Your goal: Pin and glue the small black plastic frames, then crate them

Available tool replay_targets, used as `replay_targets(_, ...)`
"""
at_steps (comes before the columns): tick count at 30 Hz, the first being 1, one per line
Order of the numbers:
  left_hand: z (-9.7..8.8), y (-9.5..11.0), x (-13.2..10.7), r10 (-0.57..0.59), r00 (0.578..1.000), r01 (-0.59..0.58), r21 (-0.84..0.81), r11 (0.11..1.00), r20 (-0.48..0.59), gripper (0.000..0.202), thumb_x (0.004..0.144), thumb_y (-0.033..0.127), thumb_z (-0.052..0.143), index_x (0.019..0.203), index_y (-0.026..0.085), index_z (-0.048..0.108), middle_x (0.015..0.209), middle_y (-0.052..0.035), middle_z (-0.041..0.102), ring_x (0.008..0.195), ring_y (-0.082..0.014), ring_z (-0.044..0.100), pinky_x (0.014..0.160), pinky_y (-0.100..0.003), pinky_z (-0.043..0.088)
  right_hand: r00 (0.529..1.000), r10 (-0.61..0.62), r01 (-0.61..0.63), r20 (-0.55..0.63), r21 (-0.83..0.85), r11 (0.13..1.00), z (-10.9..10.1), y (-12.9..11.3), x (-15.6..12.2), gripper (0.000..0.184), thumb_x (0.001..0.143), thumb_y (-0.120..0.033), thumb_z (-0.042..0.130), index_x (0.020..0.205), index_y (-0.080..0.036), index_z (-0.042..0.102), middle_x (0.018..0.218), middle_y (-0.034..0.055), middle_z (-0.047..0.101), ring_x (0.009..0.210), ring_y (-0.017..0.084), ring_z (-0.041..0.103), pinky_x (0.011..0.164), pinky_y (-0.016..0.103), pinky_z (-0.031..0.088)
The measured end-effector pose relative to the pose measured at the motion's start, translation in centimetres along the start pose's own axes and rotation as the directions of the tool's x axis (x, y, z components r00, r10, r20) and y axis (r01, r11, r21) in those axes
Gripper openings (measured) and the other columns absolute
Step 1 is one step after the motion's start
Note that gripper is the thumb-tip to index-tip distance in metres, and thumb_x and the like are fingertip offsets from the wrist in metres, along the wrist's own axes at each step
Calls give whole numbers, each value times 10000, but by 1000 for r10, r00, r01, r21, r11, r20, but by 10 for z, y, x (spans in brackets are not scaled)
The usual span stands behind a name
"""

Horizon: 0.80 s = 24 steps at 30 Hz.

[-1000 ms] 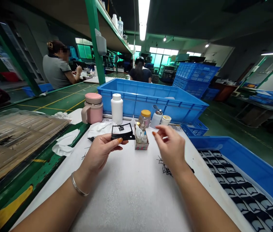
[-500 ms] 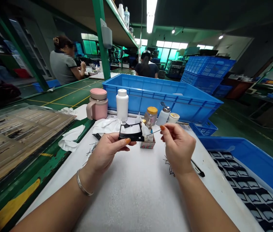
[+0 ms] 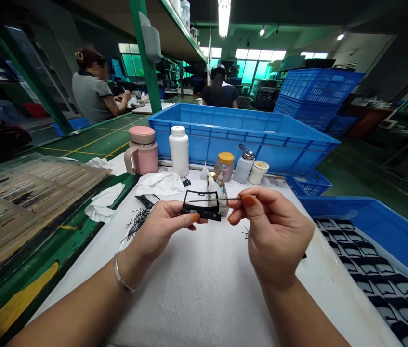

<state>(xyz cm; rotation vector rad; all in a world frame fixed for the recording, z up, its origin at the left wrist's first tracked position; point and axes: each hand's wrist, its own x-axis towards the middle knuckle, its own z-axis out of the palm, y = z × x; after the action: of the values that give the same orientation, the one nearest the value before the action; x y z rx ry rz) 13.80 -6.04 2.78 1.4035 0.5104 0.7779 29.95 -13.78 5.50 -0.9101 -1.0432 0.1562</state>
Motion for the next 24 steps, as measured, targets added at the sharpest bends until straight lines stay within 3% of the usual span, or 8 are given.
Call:
replay_targets(7, 1, 1, -1, 2, 1000, -2, -12, 1000, 16, 199, 817, 251, 656, 954, 129, 733, 908, -90, 738, 886, -185, 652, 696, -225, 479, 997, 38, -34, 69, -57, 998, 2, 5, -8, 53, 829, -168, 696, 869, -156, 728, 709, 46, 679, 504, 153, 609, 470, 303, 498)
replay_targets(24, 0, -2, 1, -17, 1000, 16, -20, 1000, -8, 202, 813, 276, 668, 940, 133, 734, 919, -89, 743, 883, -180, 660, 686, -216, 484, 989, -112, 101, -92, -119, 988, 0, 1, 2, 50, 799, -201, 721, 797, -152, 715, 644, 22, 627, 492, 165, 593, 416, 303, 439)
